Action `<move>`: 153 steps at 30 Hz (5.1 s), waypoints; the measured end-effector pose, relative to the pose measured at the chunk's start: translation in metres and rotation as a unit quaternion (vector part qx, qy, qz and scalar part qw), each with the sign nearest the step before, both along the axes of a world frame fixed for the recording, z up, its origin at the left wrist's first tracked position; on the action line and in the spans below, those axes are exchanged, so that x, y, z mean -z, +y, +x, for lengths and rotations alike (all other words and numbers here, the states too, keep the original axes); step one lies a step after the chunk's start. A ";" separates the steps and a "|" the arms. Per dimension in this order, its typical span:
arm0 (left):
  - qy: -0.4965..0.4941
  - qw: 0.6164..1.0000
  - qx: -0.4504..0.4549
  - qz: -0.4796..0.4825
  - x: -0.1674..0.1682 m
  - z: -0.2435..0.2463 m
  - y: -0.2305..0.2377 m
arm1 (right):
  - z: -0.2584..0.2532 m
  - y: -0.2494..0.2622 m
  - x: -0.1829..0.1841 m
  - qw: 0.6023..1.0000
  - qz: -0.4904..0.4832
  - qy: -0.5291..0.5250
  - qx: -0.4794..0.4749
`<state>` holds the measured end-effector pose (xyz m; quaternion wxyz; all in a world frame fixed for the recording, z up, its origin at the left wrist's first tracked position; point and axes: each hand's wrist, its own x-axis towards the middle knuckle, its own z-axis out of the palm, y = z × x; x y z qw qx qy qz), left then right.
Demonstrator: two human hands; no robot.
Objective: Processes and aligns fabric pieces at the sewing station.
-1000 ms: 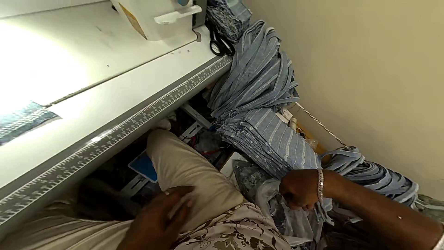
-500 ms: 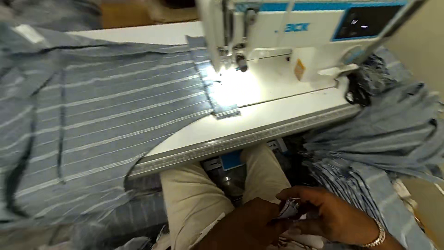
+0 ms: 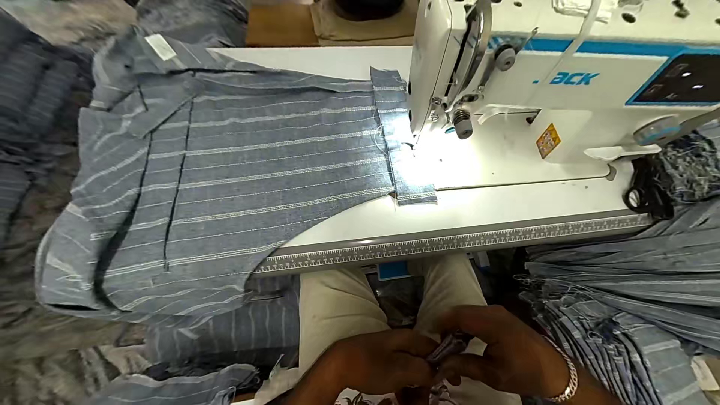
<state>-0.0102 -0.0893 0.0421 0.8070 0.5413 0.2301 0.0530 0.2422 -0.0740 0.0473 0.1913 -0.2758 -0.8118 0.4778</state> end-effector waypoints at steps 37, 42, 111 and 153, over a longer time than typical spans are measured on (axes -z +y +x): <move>0.444 0.771 -0.280 0.362 -0.029 0.016 0.224 | -0.030 0.214 -0.025 0.865 -0.399 0.005 0.304; 0.459 0.766 -0.276 0.357 -0.033 0.020 0.224 | -0.039 0.222 -0.020 0.814 -0.439 0.158 0.346; 0.532 0.606 -0.251 0.536 0.025 -0.057 0.273 | -0.106 0.127 -0.025 0.915 0.138 -0.279 0.257; 0.620 0.575 -0.325 0.424 0.015 -0.025 0.294 | -0.119 0.191 0.010 0.948 0.226 -0.171 0.145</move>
